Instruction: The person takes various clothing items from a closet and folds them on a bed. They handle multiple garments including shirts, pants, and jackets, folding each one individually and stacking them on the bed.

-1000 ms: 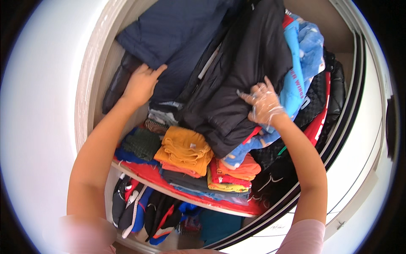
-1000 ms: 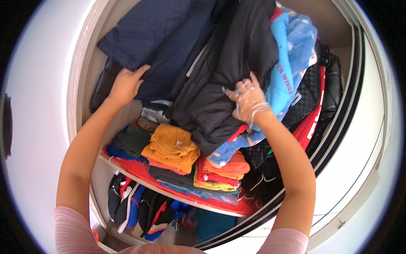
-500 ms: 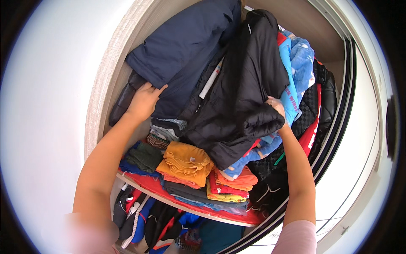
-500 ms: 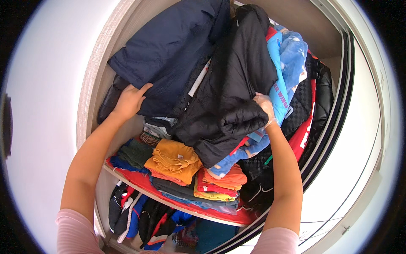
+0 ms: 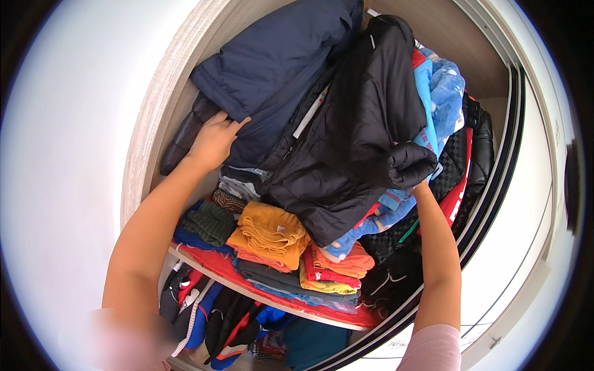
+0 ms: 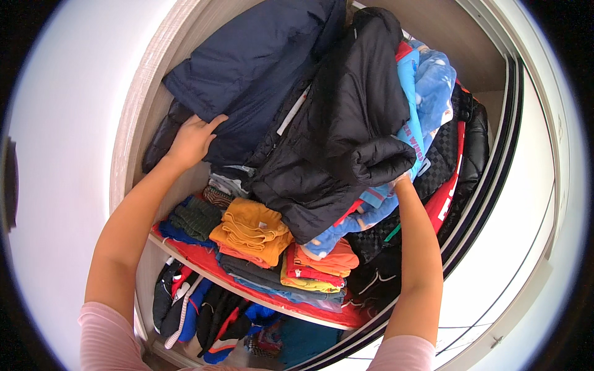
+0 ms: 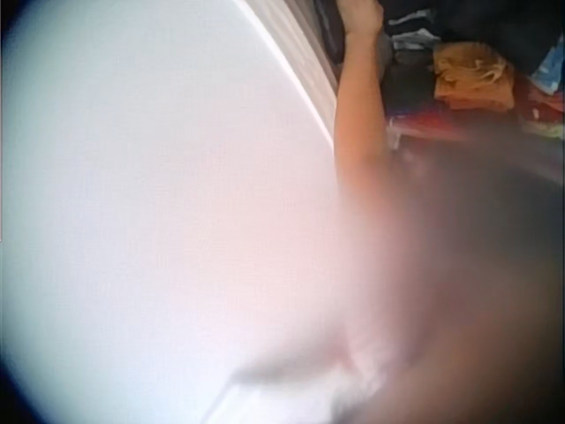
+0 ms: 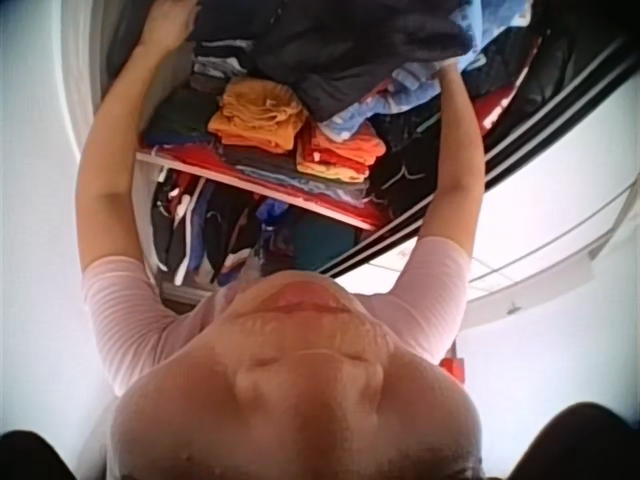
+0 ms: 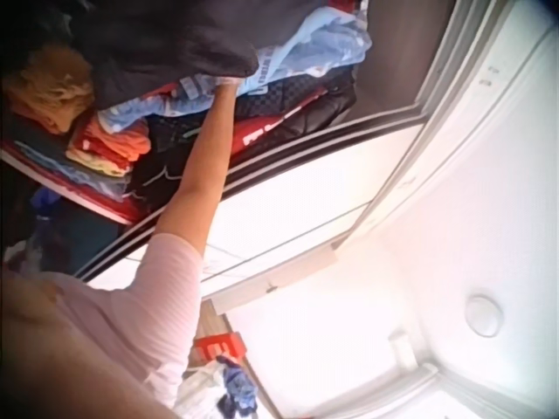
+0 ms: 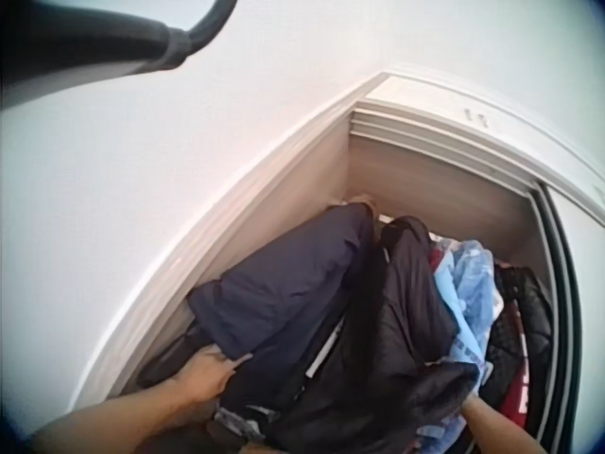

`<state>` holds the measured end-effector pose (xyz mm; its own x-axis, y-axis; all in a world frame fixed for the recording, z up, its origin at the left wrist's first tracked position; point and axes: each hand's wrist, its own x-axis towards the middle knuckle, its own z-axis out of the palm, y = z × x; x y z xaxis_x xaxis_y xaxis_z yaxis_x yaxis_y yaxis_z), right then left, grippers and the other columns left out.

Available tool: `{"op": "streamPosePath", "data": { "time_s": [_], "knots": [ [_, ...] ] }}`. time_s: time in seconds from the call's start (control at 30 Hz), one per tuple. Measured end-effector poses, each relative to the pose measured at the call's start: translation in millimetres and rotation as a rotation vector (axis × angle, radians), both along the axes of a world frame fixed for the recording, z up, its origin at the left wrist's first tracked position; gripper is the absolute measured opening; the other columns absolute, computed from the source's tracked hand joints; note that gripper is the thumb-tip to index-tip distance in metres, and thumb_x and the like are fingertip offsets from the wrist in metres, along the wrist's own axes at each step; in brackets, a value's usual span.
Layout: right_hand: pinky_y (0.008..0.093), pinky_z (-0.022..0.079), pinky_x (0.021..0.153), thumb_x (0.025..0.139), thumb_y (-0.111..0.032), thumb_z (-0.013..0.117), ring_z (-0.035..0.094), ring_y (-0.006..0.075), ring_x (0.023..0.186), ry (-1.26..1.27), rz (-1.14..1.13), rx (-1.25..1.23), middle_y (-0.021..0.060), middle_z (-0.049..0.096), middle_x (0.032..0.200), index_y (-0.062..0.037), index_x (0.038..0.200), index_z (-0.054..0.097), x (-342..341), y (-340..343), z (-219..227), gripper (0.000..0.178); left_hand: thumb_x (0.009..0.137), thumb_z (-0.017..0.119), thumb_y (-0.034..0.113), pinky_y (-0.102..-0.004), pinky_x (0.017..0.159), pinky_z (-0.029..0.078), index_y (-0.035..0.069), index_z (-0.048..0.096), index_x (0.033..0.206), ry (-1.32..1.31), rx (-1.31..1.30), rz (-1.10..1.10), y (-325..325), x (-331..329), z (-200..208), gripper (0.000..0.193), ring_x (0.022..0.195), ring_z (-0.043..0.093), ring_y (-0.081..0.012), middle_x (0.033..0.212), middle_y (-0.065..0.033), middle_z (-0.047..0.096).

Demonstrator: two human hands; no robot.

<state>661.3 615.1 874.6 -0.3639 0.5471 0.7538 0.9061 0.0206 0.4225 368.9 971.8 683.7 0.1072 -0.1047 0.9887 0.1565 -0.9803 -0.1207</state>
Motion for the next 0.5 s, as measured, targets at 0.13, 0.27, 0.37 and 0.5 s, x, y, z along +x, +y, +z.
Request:
{"op": "streamPosePath", "data": {
  "time_s": [0.13, 0.27, 0.37, 0.5],
  "knots": [
    [0.0366, 0.047, 0.079, 0.072, -0.012, 0.055, 0.06, 0.0297, 0.085, -0.339, -0.229, 0.027, 0.0141, 0.062, 0.084, -0.0032, 0.081, 0.061, -14.6, 5.5, -0.8, 0.014, 0.074, 0.059, -0.002, -0.0387, 0.083, 0.043, 0.012, 0.046, 0.124, 0.014, -0.032, -0.011, -7.2, -4.1, 3.7, 0.054, 0.089, 0.054, -0.0331, 0.085, -0.0159, 0.059],
    [0.0385, 0.045, 0.083, 0.067, -0.018, 0.055, 0.059, 0.0306, 0.08, -0.452, -0.374, -0.061, 0.0126, 0.059, 0.074, -0.0049, 0.072, 0.061, -38.6, 22.9, -14.9, 0.016, 0.073, 0.06, -0.002, -0.0389, 0.082, 0.044, 0.014, 0.043, 0.128, -0.034, -0.058, -0.062, -18.0, -4.3, 3.6, 0.06, 0.089, 0.054, -0.0343, 0.093, -0.0193, 0.057],
    [0.0379, 0.042, 0.089, 0.066, -0.019, 0.056, 0.059, 0.0302, 0.079, -0.542, -0.465, -0.001, 0.0117, 0.058, 0.07, -0.0051, 0.071, 0.061, -52.9, 30.2, -26.2, 0.016, 0.074, 0.062, 0.001, -0.04, 0.081, 0.043, 0.009, 0.042, 0.128, 0.008, -0.137, -0.061, -14.2, 0.0, 0.5, 0.059, 0.089, 0.054, -0.0358, 0.093, -0.0204, 0.056],
    [0.0441, 0.037, 0.094, 0.078, -0.023, 0.052, 0.06, 0.0285, 0.083, -0.415, -0.777, -0.148, 0.0122, 0.062, 0.079, -0.0065, 0.112, 0.056, -115.3, 50.7, -49.6, 0.038, 0.071, 0.065, 0.004, -0.0414, 0.088, 0.041, -0.003, 0.047, 0.115, 0.008, -0.209, -0.098, -20.6, 2.7, -0.6, 0.048, 0.101, 0.051, -0.0388, 0.106, -0.0235, 0.055]
  ]
}}
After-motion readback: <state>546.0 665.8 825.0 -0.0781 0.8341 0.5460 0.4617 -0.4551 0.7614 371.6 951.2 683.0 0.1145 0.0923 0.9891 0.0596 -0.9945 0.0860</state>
